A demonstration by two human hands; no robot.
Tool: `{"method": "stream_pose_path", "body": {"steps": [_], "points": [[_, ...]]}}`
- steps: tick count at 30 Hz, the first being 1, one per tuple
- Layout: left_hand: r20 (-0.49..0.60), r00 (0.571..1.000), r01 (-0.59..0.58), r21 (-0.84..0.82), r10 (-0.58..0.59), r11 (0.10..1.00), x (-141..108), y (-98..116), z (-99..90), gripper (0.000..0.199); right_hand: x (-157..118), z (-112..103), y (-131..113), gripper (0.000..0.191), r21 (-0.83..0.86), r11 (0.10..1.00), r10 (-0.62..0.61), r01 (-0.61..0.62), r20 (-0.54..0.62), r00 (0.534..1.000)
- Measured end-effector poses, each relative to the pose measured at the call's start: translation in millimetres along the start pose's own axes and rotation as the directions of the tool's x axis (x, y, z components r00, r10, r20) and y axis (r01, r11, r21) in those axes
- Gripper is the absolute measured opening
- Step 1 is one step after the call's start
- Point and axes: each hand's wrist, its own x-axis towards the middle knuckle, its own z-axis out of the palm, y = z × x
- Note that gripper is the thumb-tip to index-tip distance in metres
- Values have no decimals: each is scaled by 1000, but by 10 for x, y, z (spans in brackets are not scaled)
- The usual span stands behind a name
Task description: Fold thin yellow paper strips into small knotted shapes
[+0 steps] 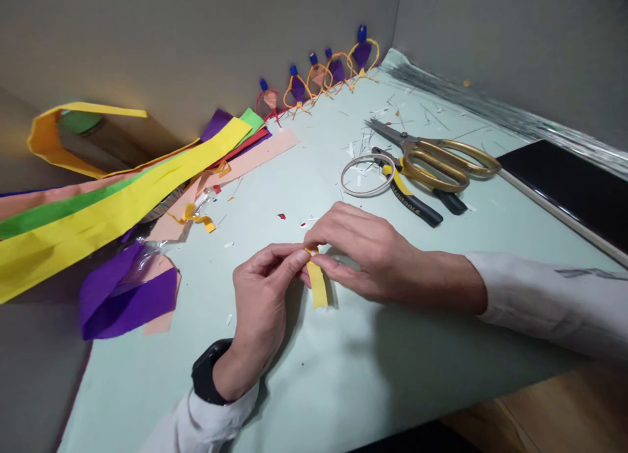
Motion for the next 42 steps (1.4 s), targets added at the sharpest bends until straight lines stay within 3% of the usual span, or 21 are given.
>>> {"method": "stream_pose_path", "body": {"steps": [7,18,29,33,42], "points": [[-6,1000,4,22,-4,1000,-4,-14,-10,6,-11,12,-26,15,40,998,57,-56,-19,998],[34,998,58,9,-58,998,25,-8,-11,7,-3,-29,-18,14,172,950,268,-261,-17,963],[147,977,162,-49,-153,986,28,-13,-38,10,47,-82,-30,9,394,726,569,-564,116,814],[163,978,143,-76,-129,987,26,-14,-39,9,47,-91,-28,11,460,682,566,-568,160,809],[262,941,268,-196,-213,943,44,22,-74,7,67,-196,34,31,510,717,377,-474,289,880]]}}
